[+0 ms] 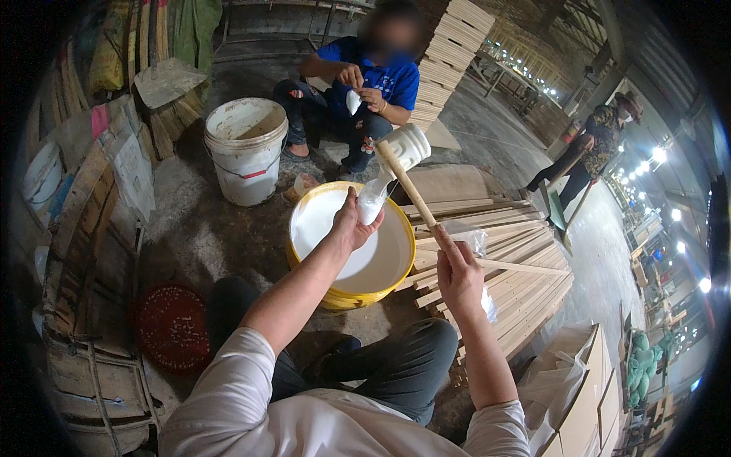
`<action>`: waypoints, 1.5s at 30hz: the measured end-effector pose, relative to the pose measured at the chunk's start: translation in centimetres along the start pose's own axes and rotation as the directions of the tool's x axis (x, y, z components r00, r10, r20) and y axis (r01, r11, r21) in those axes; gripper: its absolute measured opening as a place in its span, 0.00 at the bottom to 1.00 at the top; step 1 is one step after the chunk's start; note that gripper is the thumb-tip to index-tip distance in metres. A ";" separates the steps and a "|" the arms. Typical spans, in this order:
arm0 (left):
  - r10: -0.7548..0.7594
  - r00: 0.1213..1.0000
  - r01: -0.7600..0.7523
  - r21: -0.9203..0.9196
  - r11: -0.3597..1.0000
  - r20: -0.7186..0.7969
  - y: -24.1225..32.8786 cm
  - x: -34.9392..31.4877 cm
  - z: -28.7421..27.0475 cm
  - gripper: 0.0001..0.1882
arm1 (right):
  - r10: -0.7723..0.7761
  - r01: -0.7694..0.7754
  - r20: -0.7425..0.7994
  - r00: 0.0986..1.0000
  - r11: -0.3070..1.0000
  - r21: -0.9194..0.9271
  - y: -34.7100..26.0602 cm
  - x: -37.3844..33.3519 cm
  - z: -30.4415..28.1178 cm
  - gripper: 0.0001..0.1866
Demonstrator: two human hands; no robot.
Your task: The person scoops a white liquid from a yellow bucket using a ladle and pours it into small plastic bags held in their other hand. They repeat this process multiple times, filling several bags and placing them on a nearby stack of wooden planks.
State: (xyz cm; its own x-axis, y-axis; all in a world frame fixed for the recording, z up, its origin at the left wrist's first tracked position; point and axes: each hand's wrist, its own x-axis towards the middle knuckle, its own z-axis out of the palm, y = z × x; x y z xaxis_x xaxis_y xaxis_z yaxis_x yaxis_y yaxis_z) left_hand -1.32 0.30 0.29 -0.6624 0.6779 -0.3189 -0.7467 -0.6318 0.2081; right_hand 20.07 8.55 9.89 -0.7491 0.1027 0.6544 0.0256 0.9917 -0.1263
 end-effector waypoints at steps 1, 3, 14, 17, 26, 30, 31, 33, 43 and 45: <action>0.002 1.000 -0.002 0.001 1.000 0.014 0.0 0.0 -0.1 0.21 | -0.003 0.003 -0.002 1.000 1.000 -0.001 -0.1 0.0 0.1 0.25; 0.000 1.000 0.000 -0.001 1.000 0.021 0.1 0.0 -0.2 0.21 | -0.006 0.006 0.002 1.000 1.000 -0.005 -0.1 0.1 0.1 0.26; -0.001 1.000 0.001 0.004 1.000 -0.008 0.1 -0.2 0.0 0.21 | -0.007 0.007 -0.016 1.000 1.000 0.000 -0.3 0.1 0.0 0.25; 0.000 1.000 0.001 -0.006 1.000 0.006 0.1 -0.2 0.0 0.20 | 0.001 -0.001 -0.014 1.000 1.000 0.007 -0.3 0.2 0.0 0.24; 0.024 0.999 -0.025 0.019 1.000 0.036 0.1 -0.2 -0.1 0.20 | -0.018 0.018 -0.018 1.000 1.000 -0.001 -0.2 0.2 0.1 0.24; 0.026 0.999 -0.026 0.024 0.999 0.022 0.3 -0.1 -0.2 0.21 | -0.026 0.026 -0.016 1.000 1.000 0.004 -0.4 0.4 0.0 0.24; 0.022 0.999 -0.023 0.022 0.999 0.024 0.2 -0.1 -0.1 0.21 | -0.032 0.032 -0.016 0.999 0.999 -0.007 -0.4 0.4 0.0 0.24; 0.017 0.999 -0.017 0.017 1.000 0.029 0.2 -0.2 -0.1 0.21 | -0.040 0.040 -0.012 0.999 0.999 -0.024 -0.5 0.5 -0.1 0.25; -0.026 0.996 0.021 0.059 0.998 0.084 0.5 -0.4 -0.9 0.23 | 0.473 -0.608 0.465 0.748 0.210 0.765 1.3 -1.0 2.2 0.22; -0.003 0.998 0.000 0.035 0.999 0.066 1.0 -0.2 -1.1 0.22 | 0.461 -0.630 0.639 0.616 -0.198 0.750 1.5 -1.1 2.5 0.20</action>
State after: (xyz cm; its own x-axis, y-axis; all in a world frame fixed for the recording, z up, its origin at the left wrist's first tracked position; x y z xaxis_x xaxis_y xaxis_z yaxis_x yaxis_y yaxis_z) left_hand -1.85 -0.89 -0.47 -0.6631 0.7028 -0.2578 -0.7485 -0.6183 0.2398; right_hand 19.29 9.73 7.07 -0.8724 0.4707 -0.1316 -0.0296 -0.3197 -0.9470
